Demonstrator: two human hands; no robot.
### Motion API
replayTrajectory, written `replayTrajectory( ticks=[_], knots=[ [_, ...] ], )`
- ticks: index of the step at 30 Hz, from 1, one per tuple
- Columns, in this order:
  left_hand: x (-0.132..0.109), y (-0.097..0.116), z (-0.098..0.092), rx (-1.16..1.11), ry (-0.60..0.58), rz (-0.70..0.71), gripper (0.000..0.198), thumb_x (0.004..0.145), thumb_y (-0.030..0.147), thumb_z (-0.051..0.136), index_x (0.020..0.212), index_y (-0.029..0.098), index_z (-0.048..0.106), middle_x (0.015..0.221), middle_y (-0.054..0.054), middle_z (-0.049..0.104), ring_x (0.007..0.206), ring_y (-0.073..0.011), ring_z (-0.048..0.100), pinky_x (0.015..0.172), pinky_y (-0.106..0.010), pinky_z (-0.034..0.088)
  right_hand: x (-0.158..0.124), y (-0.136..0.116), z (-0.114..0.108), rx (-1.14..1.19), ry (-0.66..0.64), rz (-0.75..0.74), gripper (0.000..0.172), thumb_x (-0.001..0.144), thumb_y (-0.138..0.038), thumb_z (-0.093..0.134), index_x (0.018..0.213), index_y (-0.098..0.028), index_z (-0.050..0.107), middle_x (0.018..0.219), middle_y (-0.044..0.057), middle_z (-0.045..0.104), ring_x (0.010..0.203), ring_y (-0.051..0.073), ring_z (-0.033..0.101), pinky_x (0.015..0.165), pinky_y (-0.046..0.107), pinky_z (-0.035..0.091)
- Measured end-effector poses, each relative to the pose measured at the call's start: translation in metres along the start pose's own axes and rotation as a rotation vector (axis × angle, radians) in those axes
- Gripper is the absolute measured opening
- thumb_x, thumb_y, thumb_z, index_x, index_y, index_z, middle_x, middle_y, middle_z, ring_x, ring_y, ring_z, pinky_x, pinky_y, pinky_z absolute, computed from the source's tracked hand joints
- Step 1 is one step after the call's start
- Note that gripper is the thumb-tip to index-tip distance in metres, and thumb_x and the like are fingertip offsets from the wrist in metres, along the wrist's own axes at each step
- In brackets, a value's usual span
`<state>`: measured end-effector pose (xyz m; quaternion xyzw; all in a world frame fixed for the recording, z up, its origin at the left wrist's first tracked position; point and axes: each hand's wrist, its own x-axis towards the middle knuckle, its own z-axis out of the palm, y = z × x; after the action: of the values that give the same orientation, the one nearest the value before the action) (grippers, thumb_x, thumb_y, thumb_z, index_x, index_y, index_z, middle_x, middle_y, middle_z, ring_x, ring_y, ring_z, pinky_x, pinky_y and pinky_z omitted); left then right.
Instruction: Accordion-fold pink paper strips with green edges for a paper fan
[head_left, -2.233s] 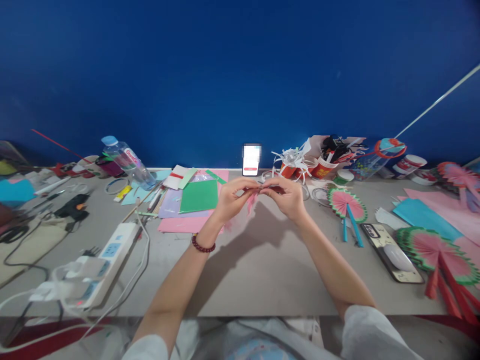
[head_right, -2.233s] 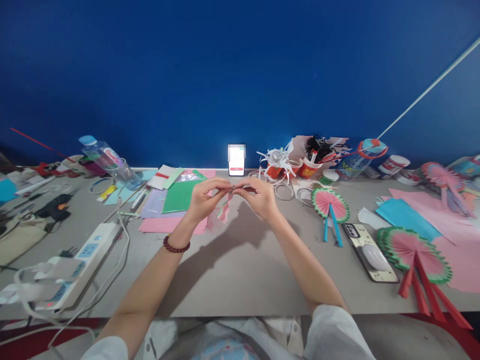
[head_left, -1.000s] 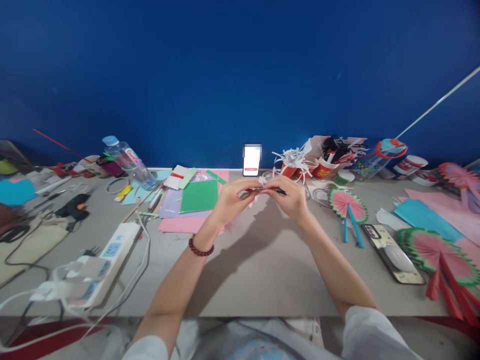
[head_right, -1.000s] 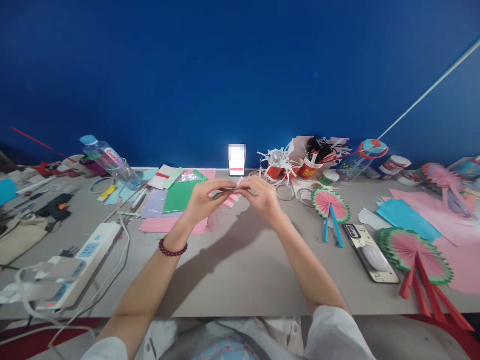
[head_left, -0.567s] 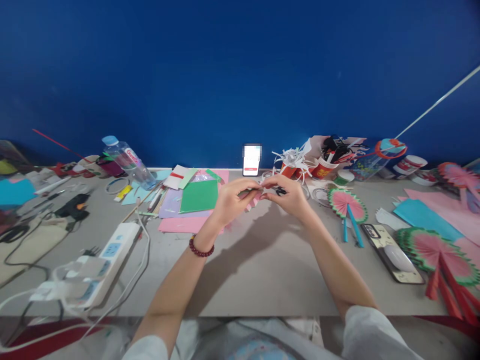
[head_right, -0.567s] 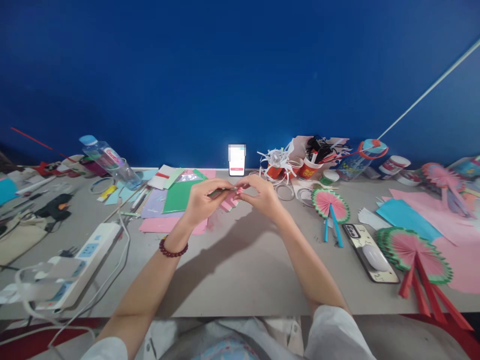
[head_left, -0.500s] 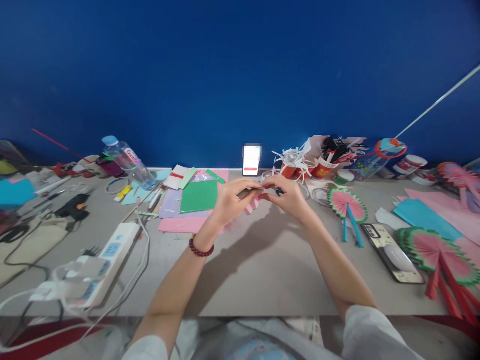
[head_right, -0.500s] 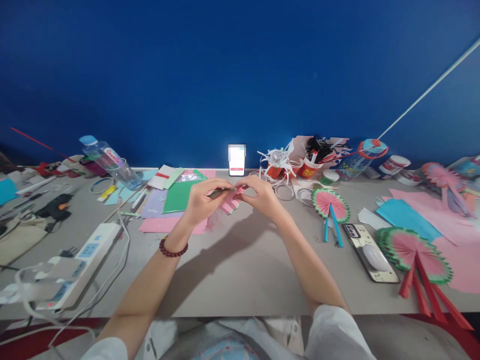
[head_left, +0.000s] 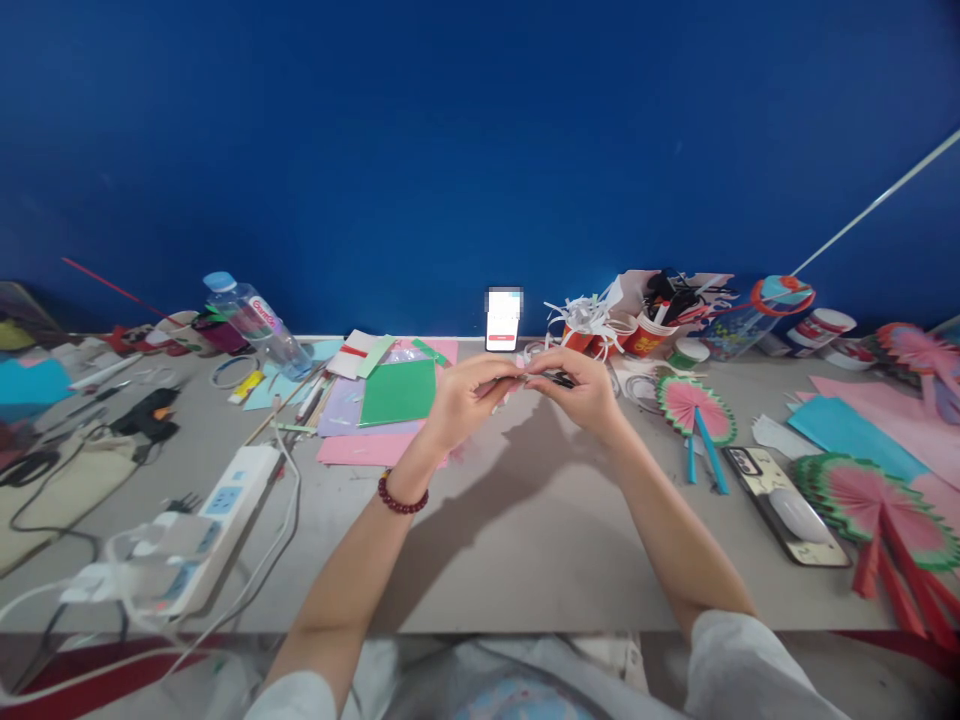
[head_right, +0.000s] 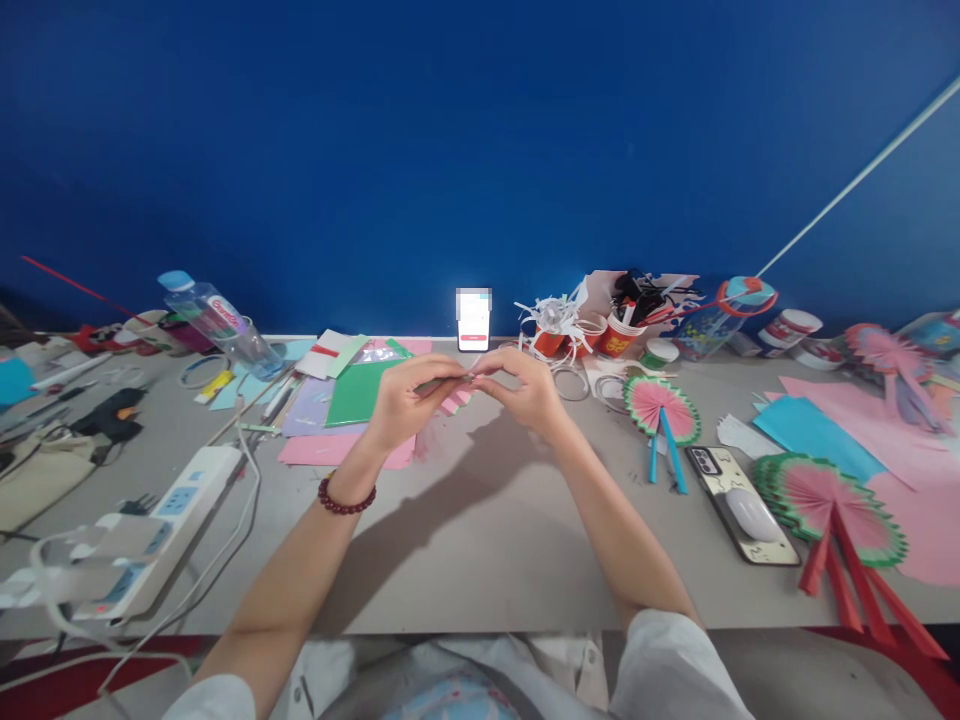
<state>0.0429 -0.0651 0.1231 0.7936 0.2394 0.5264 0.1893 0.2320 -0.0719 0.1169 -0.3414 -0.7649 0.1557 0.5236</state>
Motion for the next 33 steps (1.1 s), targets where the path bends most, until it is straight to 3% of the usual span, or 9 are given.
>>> replayTrajectory(
  ticks=[5,12,17,24,33],
  knots=[
    [0.001,0.004,0.002,0.029,0.046,-0.01,0.012,0.085,0.015,0.061,0.092,0.018,0.07,0.091,-0.006,0.07,0.084,-0.0135,0.066,0.072,-0.025,0.056,-0.002,-0.002,0.005,0.127,0.023,0.069,0.01,0.081,-0.029,0.067,0.087,-0.021,0.068,0.087,0.005,0.07,0.083,0.017,0.066,0.074,0.03,0.057],
    [-0.002,0.003,0.005,-0.055,0.074,-0.187,0.007,0.082,0.022,0.066,0.087,0.018,0.07,0.085,-0.005,0.071,0.078,-0.014,0.068,0.068,-0.024,0.058,-0.004,0.001,0.011,0.15,0.068,0.109,0.011,0.08,-0.031,0.068,0.086,-0.022,0.069,0.088,0.006,0.071,0.088,0.018,0.067,0.076,0.032,0.059],
    [-0.001,0.002,0.004,-0.025,0.095,-0.104,0.006,0.082,0.019,0.065,0.086,0.018,0.07,0.086,-0.006,0.072,0.079,-0.0148,0.068,0.072,-0.027,0.058,-0.004,0.001,0.013,0.155,0.093,0.167,0.014,0.078,-0.032,0.07,0.089,-0.023,0.071,0.087,0.004,0.072,0.085,0.017,0.068,0.073,0.03,0.06],
    [-0.001,0.001,0.004,-0.001,0.094,-0.087,0.006,0.083,0.021,0.065,0.085,0.018,0.07,0.086,-0.006,0.072,0.08,-0.0153,0.068,0.075,-0.029,0.058,-0.004,0.001,0.012,0.157,0.102,0.052,0.013,0.078,-0.031,0.07,0.088,-0.024,0.074,0.086,0.005,0.073,0.084,0.018,0.068,0.072,0.03,0.058],
    [-0.001,0.006,0.004,0.053,0.11,-0.074,0.008,0.083,0.024,0.065,0.086,0.019,0.07,0.086,-0.006,0.073,0.08,-0.0166,0.069,0.075,-0.032,0.059,-0.005,0.002,0.012,0.082,0.14,0.048,0.009,0.078,-0.028,0.07,0.085,-0.024,0.074,0.087,0.006,0.074,0.085,0.02,0.069,0.075,0.034,0.058]
  ],
)
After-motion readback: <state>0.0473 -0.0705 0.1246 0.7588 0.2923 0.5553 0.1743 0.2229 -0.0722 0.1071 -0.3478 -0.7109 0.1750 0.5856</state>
